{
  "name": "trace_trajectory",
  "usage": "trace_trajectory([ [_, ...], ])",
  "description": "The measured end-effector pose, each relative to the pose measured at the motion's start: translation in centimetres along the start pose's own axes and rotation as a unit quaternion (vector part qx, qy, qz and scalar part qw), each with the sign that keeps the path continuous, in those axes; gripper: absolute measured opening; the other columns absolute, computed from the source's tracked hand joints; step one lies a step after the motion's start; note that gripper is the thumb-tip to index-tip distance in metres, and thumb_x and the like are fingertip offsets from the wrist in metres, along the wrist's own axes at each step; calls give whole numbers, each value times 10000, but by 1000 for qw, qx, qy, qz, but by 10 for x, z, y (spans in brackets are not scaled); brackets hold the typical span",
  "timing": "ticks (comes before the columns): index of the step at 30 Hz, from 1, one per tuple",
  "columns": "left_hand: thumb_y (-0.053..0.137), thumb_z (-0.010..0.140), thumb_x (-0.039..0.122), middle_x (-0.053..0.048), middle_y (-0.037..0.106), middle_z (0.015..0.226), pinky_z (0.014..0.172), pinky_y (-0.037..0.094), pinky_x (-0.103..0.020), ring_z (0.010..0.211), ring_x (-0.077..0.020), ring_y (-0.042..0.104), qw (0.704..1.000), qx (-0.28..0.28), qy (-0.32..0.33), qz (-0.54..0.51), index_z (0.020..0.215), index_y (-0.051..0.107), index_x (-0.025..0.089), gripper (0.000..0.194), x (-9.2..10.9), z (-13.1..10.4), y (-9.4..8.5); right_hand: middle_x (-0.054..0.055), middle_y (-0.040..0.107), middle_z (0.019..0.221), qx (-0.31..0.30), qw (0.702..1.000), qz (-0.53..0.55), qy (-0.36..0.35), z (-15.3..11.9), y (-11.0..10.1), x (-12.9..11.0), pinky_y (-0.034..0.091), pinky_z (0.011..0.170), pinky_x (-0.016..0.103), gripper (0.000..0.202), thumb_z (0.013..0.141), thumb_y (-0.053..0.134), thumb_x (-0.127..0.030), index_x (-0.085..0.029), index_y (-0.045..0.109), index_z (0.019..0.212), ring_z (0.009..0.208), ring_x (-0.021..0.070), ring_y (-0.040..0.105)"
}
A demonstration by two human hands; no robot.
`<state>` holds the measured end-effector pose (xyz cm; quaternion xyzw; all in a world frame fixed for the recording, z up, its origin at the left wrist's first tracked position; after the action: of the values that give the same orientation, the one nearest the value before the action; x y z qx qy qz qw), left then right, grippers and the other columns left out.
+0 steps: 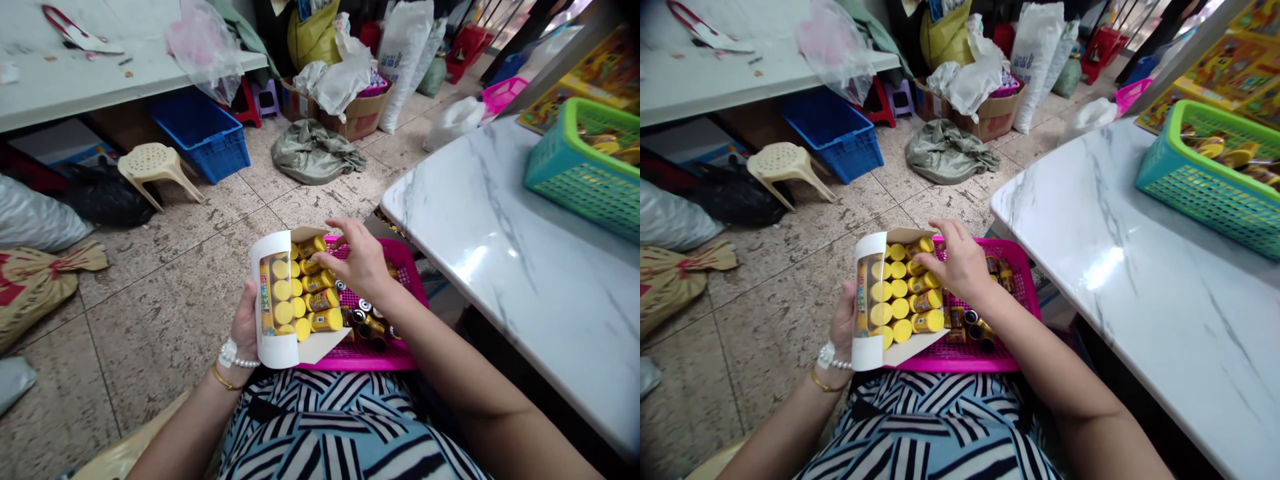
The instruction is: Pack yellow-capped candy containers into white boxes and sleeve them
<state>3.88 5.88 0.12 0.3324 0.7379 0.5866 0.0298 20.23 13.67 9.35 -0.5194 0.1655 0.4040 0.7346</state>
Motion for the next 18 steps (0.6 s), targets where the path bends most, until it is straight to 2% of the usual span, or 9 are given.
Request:
trace_trajectory([
  [3,628,853,618,-76,645,1395,1203,302,-558,1458,-349,393,1000,0,29,7,1311,627,255,584,7,-1,0,55,721,1030,1,999,-13,34,-4,-8,22,555,769,315,319,871,705,-368,-195,643,1132,734,148,657],
  [4,625,859,609,-63,644,1398,1211,291,-543,1470,-344,370,999,6,40,7,1298,637,256,564,9,-1,-1,52,726,996,-22,997,-49,53,-7,-10,32,549,758,300,271,911,651,-372,-189,650,1110,739,148,661],
  [7,537,910,610,-45,642,1403,1232,246,-520,1504,-332,298,997,32,71,-7,1310,629,247,548,19,0,-3,89,733,1034,-159,960,-212,95,-19,-4,66,523,806,304,264,988,497,-341,-172,646,1125,887,185,685],
  [9,483,941,584,-45,643,1403,1243,209,-531,1513,-332,272,995,42,90,-13,1323,617,240,531,23,0,-2,110,743,1027,-255,923,-268,103,-33,9,83,516,794,324,247,939,551,-323,-176,660,1104,926,232,696],
  [11,491,946,541,-30,654,1391,1248,188,-537,1515,-330,265,993,41,110,-12,1315,619,248,488,27,0,1,132,752,974,-312,903,-278,104,-48,27,91,513,738,335,258,852,637,-299,-175,674,1075,877,270,711],
  [15,558,905,539,11,681,1353,1248,206,-519,1513,-323,269,992,35,124,-10,1288,630,265,476,27,-2,1,183,745,999,-350,885,-288,107,-67,55,96,510,714,350,375,835,597,-230,-157,627,1202,861,299,720],
  [18,600,878,516,21,761,1190,1235,247,-518,1482,-322,342,992,39,122,-11,1184,683,263,406,26,-5,-3,137,753,1005,-342,895,-268,103,-64,49,93,518,750,345,390,819,595,-216,-194,621,1207,902,288,718],
])
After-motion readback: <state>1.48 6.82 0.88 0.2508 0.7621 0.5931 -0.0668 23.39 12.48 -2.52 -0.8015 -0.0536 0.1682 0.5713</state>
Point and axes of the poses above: each hand's wrist, its own z-axis towards the middle knuckle, its own y-axis out of the palm, x = y × z, the point moved 7 cm from there along z, towards the middle knuckle
